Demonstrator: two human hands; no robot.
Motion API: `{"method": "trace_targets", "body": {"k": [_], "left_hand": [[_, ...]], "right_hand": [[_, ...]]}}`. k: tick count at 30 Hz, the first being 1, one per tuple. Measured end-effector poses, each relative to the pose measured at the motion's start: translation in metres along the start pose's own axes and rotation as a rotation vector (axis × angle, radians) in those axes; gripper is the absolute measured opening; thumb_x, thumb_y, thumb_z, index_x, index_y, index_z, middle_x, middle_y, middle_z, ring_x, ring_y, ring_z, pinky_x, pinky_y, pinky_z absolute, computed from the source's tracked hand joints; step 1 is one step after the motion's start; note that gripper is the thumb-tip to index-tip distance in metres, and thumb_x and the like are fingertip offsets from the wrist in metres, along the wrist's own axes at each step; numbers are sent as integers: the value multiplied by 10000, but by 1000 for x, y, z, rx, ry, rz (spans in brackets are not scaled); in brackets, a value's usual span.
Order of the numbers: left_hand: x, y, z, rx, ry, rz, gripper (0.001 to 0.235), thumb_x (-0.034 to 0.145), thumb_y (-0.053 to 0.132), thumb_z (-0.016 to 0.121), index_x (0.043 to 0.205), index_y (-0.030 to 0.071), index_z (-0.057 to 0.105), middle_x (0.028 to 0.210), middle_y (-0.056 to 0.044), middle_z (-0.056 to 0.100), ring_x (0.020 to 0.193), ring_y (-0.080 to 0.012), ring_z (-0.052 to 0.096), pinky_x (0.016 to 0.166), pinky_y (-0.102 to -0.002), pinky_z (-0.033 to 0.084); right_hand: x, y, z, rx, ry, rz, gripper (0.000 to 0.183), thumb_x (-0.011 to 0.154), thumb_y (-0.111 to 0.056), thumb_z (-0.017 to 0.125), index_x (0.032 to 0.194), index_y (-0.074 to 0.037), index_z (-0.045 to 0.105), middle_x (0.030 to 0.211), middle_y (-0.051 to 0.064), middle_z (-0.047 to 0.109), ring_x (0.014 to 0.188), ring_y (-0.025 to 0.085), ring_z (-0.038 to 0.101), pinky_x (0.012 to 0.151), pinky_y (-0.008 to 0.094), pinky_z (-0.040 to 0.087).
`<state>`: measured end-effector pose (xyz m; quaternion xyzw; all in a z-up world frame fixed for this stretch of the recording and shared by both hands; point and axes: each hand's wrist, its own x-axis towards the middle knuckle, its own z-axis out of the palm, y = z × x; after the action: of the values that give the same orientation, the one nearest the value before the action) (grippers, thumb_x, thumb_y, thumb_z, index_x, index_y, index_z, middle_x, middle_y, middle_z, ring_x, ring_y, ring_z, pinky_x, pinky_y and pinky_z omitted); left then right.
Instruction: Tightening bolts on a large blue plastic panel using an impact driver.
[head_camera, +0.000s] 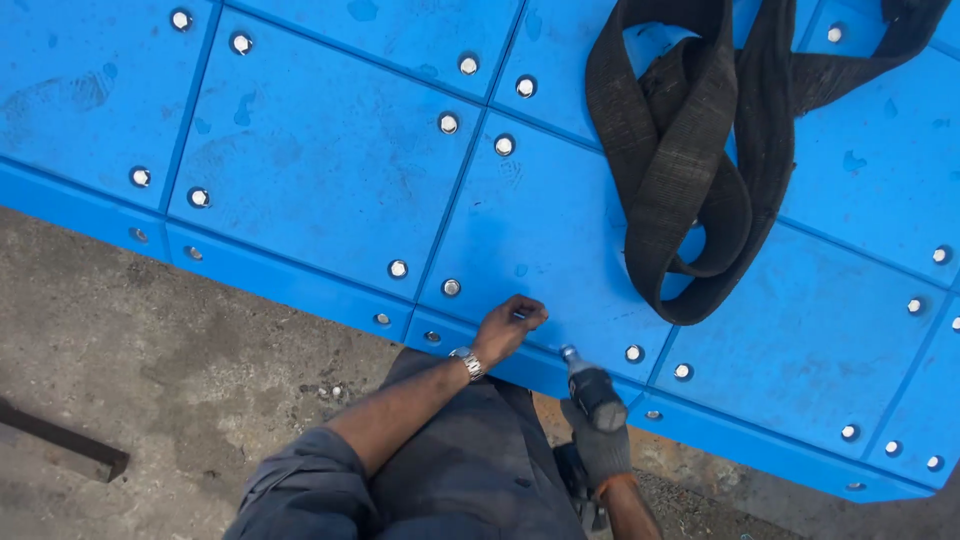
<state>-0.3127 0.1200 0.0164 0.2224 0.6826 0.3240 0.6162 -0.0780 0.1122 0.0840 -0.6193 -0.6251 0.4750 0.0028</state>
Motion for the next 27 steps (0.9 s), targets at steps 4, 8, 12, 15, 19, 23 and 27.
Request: {"method": "trace_targets", "body": {"k": [4, 8, 12, 15, 19, 23, 27], "left_hand": [[-51, -24, -10, 14, -168, 67, 655, 845, 559, 700, 1251, 47, 661, 1195, -117, 745, 1157, -241, 688, 968, -396, 551], [-54, -30, 1, 290, -539, 26, 1165, 774, 732, 730, 1562, 11, 268, 1518, -256, 390, 1430, -398, 377, 1151, -513, 365], [-38, -7, 5, 164, -381, 51, 1527, 553, 822, 760, 1594, 5, -2, 1587, -307, 199, 1501, -450, 231, 1225, -532, 287], [-15, 1, -1, 287, -267, 104, 1568, 560, 795, 798, 1592, -18, -57, 1589, -316, 180, 1507, -476, 190, 1217, -539, 280], [2, 19, -23, 229, -217, 67, 1605, 531, 776, 835, 1554, -78, -61, 1548, -317, 212, 1479, -445, 268, 1212, -503, 318], [18, 49, -47, 101, -258, 78, 1478, 504, 793, 791, 1515, -73, 148, 1411, -239, 415, 1387, -376, 455, 1155, -472, 427], [61, 49, -62, 184, -250, 89, 1394, 541, 793, 797, 1493, -61, 242, 1340, -211, 456, 1334, -361, 492, 1094, -475, 484]], "right_hand": [[45, -73, -17, 199, -101, 367, 256, 839, -250, 771, 942, -30, 692, 725, 47, 647, 615, 163, 635, 543, 352, 543], [90, -140, -21, 276, -163, 326, 222, 839, -232, 779, 901, -41, 684, 670, 43, 620, 544, 141, 597, 503, 324, 528], [135, -184, -11, 376, -163, 299, 206, 844, -225, 779, 882, -61, 661, 682, 45, 631, 539, 137, 608, 464, 296, 521], [154, -222, -11, 327, -151, 255, 193, 849, -236, 769, 854, -75, 664, 665, 29, 641, 530, 112, 616, 448, 268, 521], [179, -260, -11, 287, -143, 246, 221, 881, -257, 753, 829, -61, 665, 613, 46, 620, 482, 130, 591, 430, 267, 492], [207, -291, -7, 205, -53, 318, 217, 885, -241, 758, 826, -43, 691, 611, 45, 633, 494, 114, 597, 443, 254, 487], [251, -314, -1, 161, 21, 326, 183, 899, -212, 727, 850, -41, 685, 634, 56, 619, 504, 120, 593, 437, 269, 484]]}}
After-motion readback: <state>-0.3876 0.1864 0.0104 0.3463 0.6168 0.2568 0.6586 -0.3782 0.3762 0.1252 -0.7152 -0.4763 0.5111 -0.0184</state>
